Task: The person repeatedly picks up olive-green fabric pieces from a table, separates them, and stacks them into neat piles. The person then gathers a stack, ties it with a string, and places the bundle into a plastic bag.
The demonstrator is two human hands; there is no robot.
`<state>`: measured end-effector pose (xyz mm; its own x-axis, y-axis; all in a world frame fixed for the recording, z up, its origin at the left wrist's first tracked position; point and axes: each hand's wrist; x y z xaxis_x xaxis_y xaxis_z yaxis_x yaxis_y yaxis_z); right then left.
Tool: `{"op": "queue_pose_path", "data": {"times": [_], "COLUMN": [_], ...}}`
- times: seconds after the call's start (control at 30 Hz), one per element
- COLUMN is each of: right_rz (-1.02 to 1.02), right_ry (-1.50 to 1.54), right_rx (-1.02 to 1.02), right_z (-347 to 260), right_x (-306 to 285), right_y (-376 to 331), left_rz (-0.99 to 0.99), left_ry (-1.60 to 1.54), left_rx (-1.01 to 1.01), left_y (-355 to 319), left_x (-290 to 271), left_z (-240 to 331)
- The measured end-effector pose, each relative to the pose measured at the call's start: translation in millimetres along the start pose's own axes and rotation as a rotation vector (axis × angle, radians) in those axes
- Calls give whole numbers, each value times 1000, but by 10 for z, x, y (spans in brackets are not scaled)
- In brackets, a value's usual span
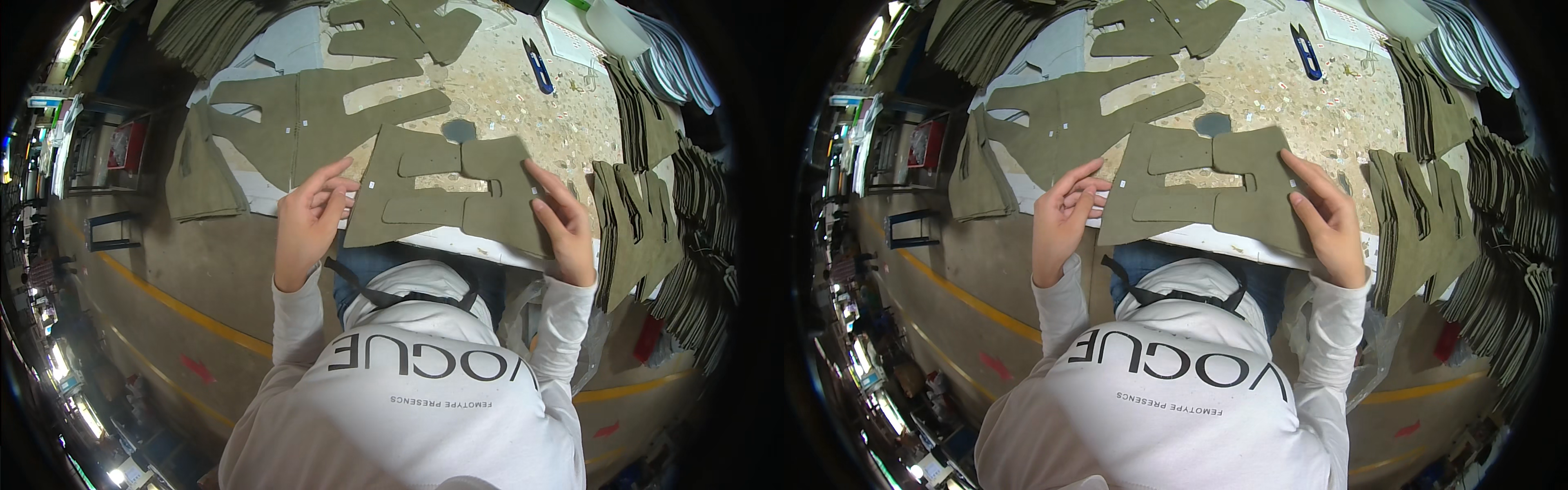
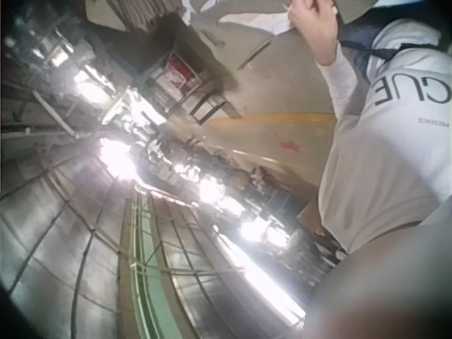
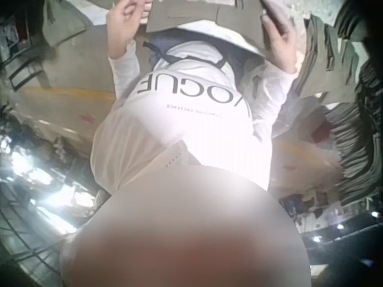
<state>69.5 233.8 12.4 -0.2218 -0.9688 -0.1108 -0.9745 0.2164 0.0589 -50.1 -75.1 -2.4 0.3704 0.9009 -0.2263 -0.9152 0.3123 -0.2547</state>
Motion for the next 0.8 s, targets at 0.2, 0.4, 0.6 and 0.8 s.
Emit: {"op": "queue_pose_path", "data": {"times": [0.2,0.4,0.6,0.8], "right_rz": [-36,-78,-238,-257], "right_ry": [-84,-182,-575,-426], "right_rx": [-31,-37,-193,-165], "right_z": [244,159,187,104], "right_x": [-96,-325,-517,-427], "right_y": [-44,259,635,600], "left_rz": [-89,-281,-292,-190], "left_ry": [18,73,-67,-89], "left_rx": [20,-79,-108,-38], "left_y": [13,-336,-573,-540], "left_x": [31,200,403,488], "left_z": [55,116,-22,-20]}}
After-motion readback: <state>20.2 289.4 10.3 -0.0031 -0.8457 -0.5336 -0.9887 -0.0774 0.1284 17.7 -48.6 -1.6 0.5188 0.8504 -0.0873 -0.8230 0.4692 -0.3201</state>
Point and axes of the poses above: each hand's wrist, its own y-axis towards the middle knuckle, its own x-axis out of the palm, z = x × y, and after that the axes turned 8 degrees about -x, right-handed
